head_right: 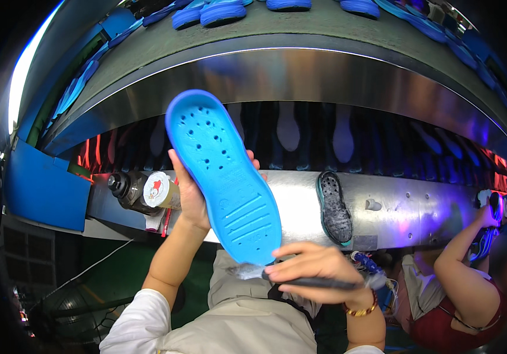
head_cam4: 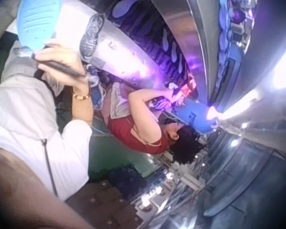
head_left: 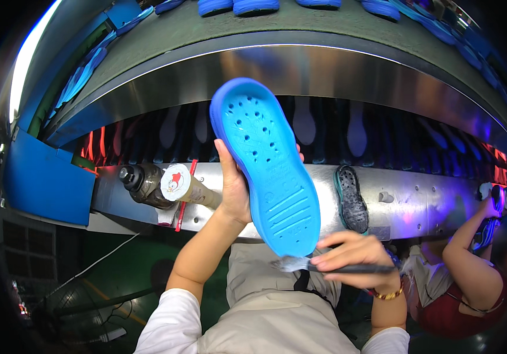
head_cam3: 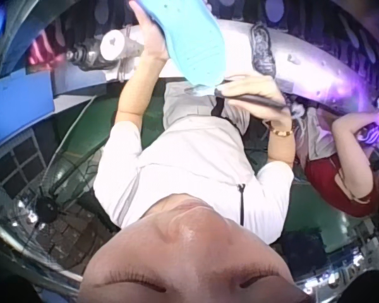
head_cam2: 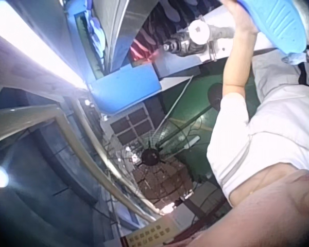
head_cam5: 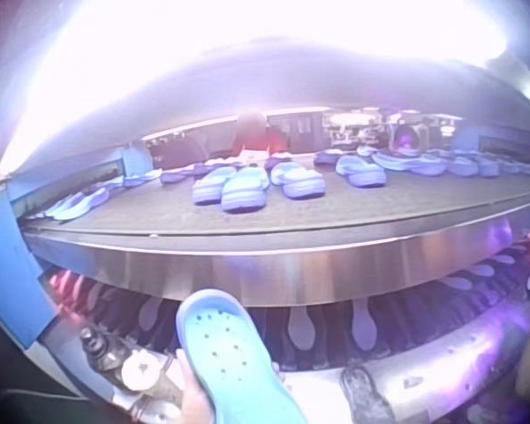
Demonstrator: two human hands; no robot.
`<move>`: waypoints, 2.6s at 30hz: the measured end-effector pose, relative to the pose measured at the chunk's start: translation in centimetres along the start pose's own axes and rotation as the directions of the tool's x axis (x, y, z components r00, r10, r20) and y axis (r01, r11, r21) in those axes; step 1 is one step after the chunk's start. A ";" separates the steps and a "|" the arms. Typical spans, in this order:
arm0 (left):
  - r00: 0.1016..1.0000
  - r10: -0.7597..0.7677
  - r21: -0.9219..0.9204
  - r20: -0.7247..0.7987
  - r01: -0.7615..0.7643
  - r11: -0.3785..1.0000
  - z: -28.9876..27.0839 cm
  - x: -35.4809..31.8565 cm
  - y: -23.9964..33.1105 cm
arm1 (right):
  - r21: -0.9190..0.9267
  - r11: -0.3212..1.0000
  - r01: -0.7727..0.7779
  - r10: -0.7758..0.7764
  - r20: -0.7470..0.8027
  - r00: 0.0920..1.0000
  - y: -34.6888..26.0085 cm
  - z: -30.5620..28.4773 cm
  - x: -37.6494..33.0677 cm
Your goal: The person applies a liquid substance to blue outsoles using a brush and then places the outsoles onto an upper conveyor belt.
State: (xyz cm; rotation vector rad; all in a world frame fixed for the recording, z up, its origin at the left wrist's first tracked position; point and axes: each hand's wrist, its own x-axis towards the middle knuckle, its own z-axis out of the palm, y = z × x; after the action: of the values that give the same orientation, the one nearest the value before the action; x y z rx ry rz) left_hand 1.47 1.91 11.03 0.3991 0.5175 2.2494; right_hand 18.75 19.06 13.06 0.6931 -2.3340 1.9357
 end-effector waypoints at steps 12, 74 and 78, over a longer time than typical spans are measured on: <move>0.998 0.038 -0.048 -0.056 -0.040 0.998 1.5 -3.7 -3.8 | 0.203 0.979 -0.008 0.098 -0.437 0.894 -0.3 4.1 0.1; 0.947 -0.318 0.023 -0.038 0.319 0.947 -3.4 -6.6 2.5 | 0.479 0.878 -0.006 0.262 -0.470 0.843 4.0 -0.9 -4.6; 0.938 0.258 0.192 -0.229 -0.217 0.957 -1.5 -7.8 11.1 | 0.691 0.714 0.109 0.406 -0.536 0.740 6.6 -1.5 -6.7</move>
State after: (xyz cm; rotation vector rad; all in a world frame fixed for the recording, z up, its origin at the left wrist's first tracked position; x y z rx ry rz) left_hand -1.05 -11.09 14.12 0.2696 0.8305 2.5183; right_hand 22.09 23.43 5.28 -0.2487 -1.2364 2.5676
